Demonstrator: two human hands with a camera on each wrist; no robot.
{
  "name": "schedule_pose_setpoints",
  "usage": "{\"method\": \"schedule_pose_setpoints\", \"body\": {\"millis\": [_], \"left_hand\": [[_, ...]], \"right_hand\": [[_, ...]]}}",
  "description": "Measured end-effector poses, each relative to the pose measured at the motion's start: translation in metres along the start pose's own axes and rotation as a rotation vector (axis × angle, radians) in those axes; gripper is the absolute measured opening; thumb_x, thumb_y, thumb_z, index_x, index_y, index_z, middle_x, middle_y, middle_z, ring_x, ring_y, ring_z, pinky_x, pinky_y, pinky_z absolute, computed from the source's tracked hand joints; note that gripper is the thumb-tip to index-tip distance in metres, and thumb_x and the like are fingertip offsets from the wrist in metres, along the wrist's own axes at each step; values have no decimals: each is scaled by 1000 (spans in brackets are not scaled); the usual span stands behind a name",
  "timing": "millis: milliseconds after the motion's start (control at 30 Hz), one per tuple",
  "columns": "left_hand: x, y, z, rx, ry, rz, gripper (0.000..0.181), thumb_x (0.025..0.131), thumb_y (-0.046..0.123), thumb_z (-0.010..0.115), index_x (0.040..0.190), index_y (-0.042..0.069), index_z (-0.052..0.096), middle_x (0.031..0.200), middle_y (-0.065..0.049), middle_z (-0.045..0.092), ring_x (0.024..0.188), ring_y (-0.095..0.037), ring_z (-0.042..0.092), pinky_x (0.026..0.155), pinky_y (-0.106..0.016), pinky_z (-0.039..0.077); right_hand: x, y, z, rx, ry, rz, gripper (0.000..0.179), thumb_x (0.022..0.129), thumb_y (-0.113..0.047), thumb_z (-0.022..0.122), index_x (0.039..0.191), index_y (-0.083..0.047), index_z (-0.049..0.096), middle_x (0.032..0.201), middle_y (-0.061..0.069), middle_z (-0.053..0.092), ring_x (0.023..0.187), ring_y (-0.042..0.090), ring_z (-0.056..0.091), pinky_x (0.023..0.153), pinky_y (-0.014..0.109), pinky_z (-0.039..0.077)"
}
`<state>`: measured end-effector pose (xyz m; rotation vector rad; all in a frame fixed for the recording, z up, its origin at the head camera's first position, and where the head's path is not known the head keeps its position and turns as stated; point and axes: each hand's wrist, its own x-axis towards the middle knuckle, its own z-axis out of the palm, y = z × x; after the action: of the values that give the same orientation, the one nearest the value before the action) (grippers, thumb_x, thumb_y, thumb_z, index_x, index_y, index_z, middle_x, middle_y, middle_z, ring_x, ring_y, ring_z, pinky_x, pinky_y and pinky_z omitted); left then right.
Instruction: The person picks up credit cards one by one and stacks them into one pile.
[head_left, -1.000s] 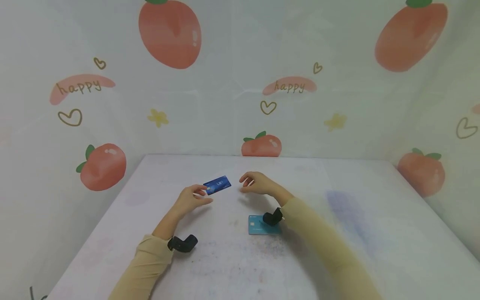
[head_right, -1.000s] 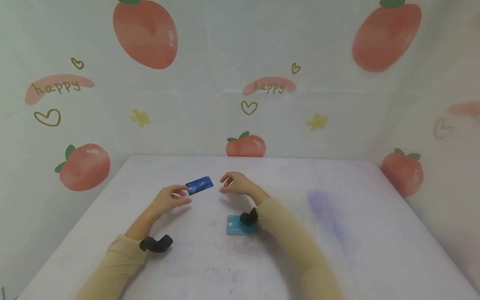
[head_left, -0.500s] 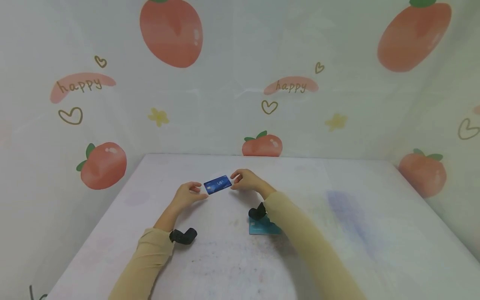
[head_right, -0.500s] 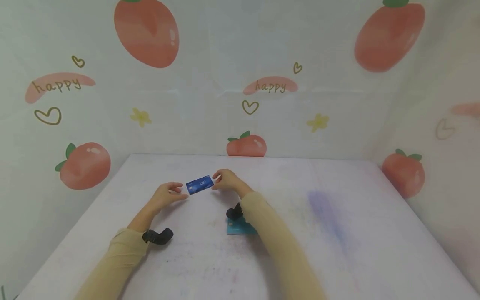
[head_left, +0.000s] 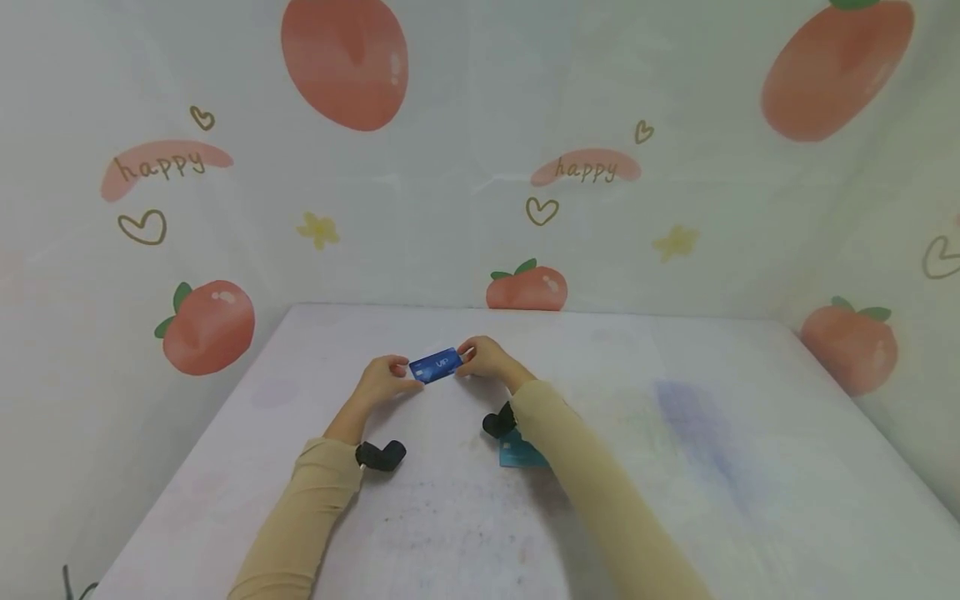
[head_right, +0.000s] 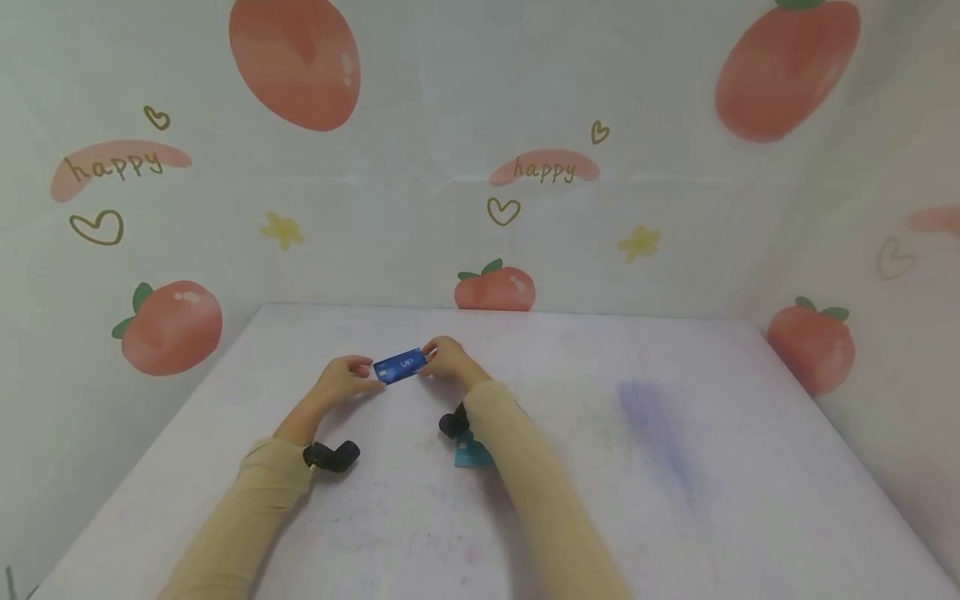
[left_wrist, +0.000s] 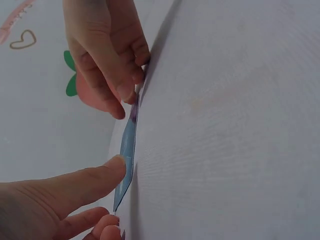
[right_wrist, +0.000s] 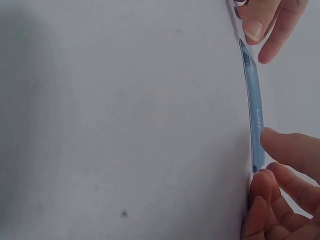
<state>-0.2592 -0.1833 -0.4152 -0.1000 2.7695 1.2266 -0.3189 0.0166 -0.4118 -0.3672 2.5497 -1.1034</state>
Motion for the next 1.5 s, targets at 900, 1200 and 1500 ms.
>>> {"method": "schedule_pose_setpoints", "body": {"millis": [900, 1200, 1500], "left_hand": [[7, 0, 7, -45, 51, -1, 56, 74, 9, 74, 122, -8, 49, 109, -27, 63, 100, -36, 59, 90, -43, 44], [1, 3, 9, -66, 61, 1, 56, 77, 9, 72, 126, -5, 48, 109, -25, 63, 100, -35, 59, 89, -44, 45], [-5, 9, 9, -167, 44, 8, 61, 78, 13, 72, 131, 0, 46, 115, -22, 60, 104, -32, 58, 82, -37, 48]], "right_hand": [[1, -1, 8, 31, 78, 52, 35, 77, -7, 73, 109, 1, 60, 91, 8, 60, 81, 16, 54, 70, 24, 47], [-7, 0, 4, 38, 62, 17, 40, 78, -6, 73, 113, 1, 57, 90, 6, 58, 80, 13, 52, 67, 20, 47], [-18, 4, -7, 59, 79, -30, 40, 78, -10, 73, 114, -2, 57, 98, 10, 62, 86, 17, 55, 72, 23, 45]]}}
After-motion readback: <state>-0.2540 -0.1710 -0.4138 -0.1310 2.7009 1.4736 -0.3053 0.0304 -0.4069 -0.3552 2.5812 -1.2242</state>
